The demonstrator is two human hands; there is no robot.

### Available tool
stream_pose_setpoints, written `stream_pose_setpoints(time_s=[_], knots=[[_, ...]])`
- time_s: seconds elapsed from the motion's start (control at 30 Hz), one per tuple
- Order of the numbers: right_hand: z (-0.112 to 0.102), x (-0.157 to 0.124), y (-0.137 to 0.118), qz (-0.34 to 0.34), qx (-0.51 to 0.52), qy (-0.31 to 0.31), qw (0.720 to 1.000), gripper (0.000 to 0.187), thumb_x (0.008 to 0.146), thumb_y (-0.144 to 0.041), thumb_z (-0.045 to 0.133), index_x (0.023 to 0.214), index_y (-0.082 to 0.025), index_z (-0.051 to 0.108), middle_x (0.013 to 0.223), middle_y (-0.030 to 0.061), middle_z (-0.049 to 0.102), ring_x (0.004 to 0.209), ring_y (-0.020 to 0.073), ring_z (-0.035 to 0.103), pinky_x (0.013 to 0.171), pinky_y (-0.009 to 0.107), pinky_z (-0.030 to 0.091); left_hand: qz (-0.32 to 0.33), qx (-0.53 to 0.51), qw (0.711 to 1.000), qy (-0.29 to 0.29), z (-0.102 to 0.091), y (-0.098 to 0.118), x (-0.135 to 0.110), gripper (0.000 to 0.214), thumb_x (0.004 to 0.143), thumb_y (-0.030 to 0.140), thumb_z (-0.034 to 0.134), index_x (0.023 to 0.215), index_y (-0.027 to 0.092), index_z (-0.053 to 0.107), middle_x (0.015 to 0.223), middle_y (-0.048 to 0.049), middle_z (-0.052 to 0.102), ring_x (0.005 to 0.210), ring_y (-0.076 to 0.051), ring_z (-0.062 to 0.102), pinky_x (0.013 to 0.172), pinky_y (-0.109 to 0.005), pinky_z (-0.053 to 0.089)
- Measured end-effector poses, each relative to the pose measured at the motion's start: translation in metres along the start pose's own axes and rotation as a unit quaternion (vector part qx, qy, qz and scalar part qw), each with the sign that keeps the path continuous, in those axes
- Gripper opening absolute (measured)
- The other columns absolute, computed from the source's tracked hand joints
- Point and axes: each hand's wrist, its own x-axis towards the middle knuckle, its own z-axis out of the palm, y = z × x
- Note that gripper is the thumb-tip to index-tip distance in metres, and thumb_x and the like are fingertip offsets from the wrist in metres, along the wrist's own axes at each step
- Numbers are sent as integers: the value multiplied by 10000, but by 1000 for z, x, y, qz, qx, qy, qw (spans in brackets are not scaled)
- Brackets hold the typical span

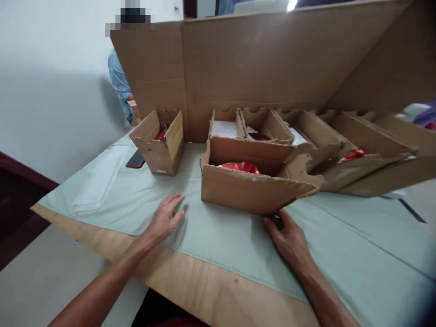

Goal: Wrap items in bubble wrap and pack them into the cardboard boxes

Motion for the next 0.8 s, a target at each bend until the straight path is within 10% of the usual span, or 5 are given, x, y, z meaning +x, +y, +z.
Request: stream_pose_setpoints(time_s=[0.3,0.5,0.8], knots=[[-6,10,-2,20,-40,-15,999,301,762,-518,558,902,-253,590,825,85,762,735,297,708,659,392,516,-243,258,918,178,-168,-107,12,469,827,352,547,1203,105,682,1302,-244,641,1310,-443,513,1112,-619,370],[-7,10,-4,3,-33,-16,999,297,766,-502,563,901,-241,603,836,88,773,729,291,710,674,387,530,-320,299,886,151,-192,-122,23,252,841,333,569,856,146,738,946,-156,734,945,-365,666,793,-438,506],[-9,12,3,-2,35,-18,999,393,763,-497,600,1008,-196,667,936,114,777,834,293,724,794,414,566,-216,303,914,160,-193,-63,0,296,889,384,515,959,191,728,908,-38,742,866,-246,673,772,-316,482]])
